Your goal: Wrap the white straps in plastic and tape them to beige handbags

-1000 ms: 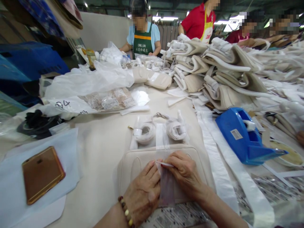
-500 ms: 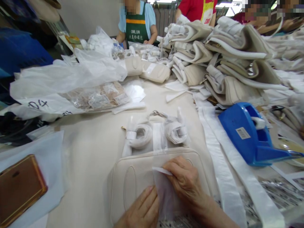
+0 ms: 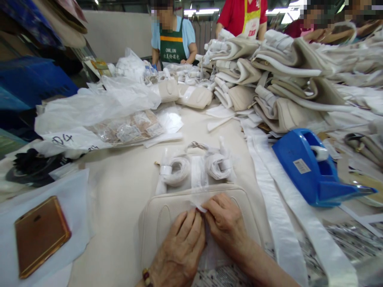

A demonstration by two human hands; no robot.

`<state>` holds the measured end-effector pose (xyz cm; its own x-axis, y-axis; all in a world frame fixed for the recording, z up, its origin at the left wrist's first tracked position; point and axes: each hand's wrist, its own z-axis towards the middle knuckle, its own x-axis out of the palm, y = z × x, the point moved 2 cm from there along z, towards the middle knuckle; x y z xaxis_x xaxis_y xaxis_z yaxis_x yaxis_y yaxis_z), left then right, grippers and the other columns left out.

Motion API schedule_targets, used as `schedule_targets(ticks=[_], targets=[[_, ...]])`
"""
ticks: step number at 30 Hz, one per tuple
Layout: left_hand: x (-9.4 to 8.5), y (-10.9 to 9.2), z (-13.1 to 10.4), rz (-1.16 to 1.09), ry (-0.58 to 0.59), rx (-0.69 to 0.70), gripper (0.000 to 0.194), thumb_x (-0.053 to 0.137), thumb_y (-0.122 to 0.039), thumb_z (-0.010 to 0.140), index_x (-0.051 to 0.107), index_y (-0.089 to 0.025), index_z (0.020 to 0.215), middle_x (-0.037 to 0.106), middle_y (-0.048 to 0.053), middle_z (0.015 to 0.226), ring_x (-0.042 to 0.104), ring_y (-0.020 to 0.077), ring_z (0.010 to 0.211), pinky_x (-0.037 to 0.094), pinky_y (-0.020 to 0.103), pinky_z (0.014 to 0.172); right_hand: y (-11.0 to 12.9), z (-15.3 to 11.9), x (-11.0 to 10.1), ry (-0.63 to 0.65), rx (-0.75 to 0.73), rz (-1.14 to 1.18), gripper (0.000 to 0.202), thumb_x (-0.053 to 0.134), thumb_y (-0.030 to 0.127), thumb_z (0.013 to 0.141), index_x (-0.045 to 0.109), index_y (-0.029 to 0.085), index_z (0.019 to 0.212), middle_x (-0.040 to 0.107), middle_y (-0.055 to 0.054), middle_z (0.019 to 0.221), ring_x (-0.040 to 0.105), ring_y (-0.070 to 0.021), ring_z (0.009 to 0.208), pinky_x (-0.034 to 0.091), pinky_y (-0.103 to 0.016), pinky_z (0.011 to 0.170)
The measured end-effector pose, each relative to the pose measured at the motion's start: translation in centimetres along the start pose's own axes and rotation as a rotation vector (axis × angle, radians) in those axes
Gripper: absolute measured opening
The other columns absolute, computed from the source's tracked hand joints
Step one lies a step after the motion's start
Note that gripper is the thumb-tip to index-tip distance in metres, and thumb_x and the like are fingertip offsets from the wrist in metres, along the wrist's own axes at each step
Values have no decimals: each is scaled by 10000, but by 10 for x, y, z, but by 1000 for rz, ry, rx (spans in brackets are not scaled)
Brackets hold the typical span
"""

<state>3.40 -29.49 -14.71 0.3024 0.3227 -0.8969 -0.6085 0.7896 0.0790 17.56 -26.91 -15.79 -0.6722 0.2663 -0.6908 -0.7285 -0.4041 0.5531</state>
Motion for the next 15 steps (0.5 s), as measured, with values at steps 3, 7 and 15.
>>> schedule_targets(ticks=[3, 7, 15], targets=[[6, 2, -3, 30, 32, 8, 365, 303, -97, 869, 576, -75, 1110, 601, 109, 1169, 485, 238, 1160, 407, 365, 971, -2, 4, -1, -7, 55, -2, 194, 487, 110, 832, 527, 183, 657, 517, -16, 656, 474, -151, 643, 369, -253, 589], [7, 0, -5, 67, 30, -15, 342, 346, -121, 868, 564, -90, 1129, 583, 106, 1202, 469, 225, 1180, 375, 350, 994, -3, 14, 0, -108, 128, -26, 46, 482, 203, 856, 521, 180, 846, 526, -39, 795, 505, -157, 646, 438, -264, 559], [16, 0, -8, 65, 2, -13, 341, 345, -179, 878, 558, -112, 1136, 529, 134, 1280, 390, 243, 1265, 286, 365, 1052, -22, -5, -74, -406, 119, -28, 241, 577, 212, 831, 550, 209, 1070, 527, -45, 962, 504, -117, 634, 470, -274, 594]])
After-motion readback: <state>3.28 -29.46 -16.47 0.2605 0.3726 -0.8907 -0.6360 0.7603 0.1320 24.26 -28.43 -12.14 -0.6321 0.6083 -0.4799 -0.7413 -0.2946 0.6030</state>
